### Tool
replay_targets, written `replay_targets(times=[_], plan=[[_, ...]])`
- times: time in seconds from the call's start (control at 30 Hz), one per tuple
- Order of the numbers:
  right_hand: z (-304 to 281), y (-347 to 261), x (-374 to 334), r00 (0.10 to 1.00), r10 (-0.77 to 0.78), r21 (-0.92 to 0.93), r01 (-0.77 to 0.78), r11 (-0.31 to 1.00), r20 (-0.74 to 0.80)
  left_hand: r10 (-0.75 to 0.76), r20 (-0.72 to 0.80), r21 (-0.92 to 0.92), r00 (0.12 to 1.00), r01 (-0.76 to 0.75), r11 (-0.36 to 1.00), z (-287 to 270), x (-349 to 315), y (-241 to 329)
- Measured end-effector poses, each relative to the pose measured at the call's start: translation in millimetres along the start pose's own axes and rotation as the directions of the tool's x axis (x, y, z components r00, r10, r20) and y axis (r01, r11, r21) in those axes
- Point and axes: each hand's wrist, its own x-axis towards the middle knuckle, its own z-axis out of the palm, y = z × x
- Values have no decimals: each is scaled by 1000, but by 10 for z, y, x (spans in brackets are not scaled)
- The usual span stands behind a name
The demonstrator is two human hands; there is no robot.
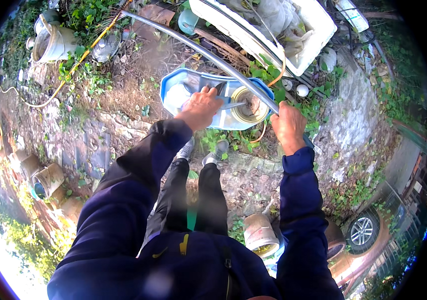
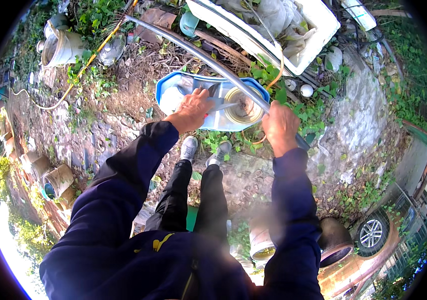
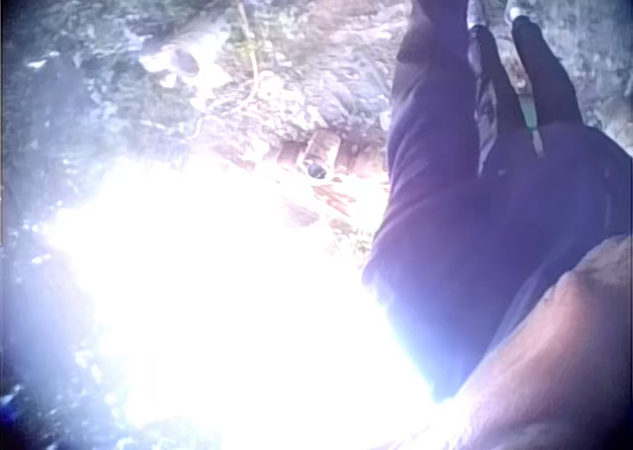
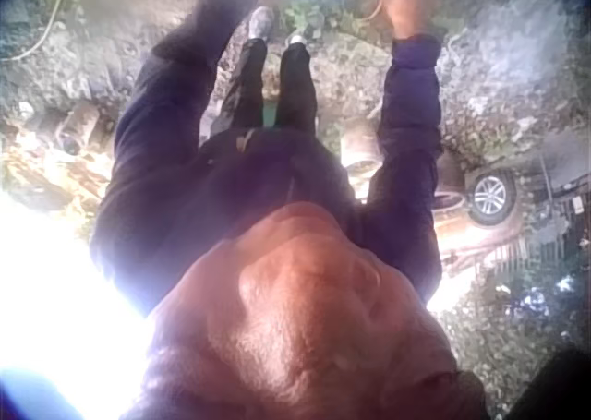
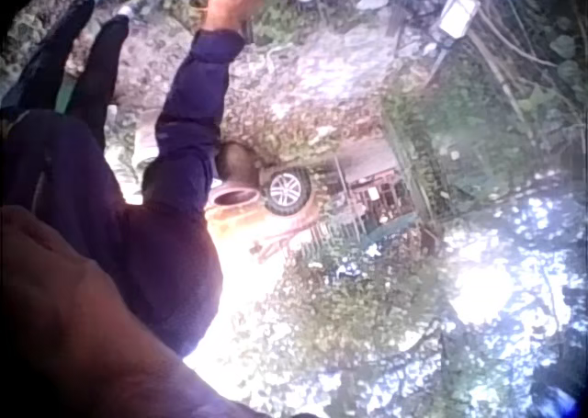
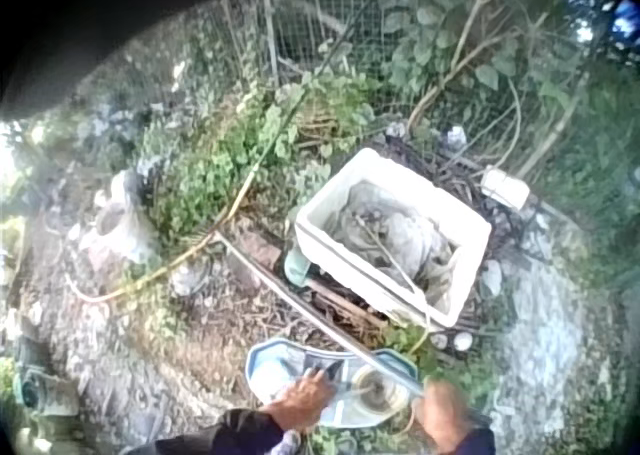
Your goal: The person assembles a manual pump sprayer by connecting a nozzle wand to the hose, tightening the screw-on components, and placing a mesh filter and lid onto the blue plastic tank.
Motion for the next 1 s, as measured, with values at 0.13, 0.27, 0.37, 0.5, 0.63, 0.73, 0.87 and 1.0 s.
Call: replay_targets(times=[0.13,0.27,0.37,0.5,0.63,0.73,0.87,1.0], plan=[[-22,43,32,999,-10,-9,10,1000,52,30,32,-20,999,-29,999,-39,49,-31],[60,82,12,997,-11,8,10,1000,76,7,102,-133,995,7,991,-100,95,-74],[91,92,27,996,5,12,-6,1000,84,-14,181,-200,983,50,979,-137,133,-81],[81,106,17,996,2,25,-4,1000,86,-17,374,-266,927,125,956,-179,125,-15],[22,106,7,997,2,23,-4,1000,81,-111,329,-251,938,200,947,-73,-135,79],[43,126,-6,993,-38,34,34,999,111,-134,261,-237,956,198,951,-25,-391,85],[218,178,-33,990,-22,53,15,998,138,-189,263,-260,946,258,930,-58,-665,133],[659,371,-29,995,1,111,-12,994,100,-259,194,-336,946,312,889,-231,-906,187]])
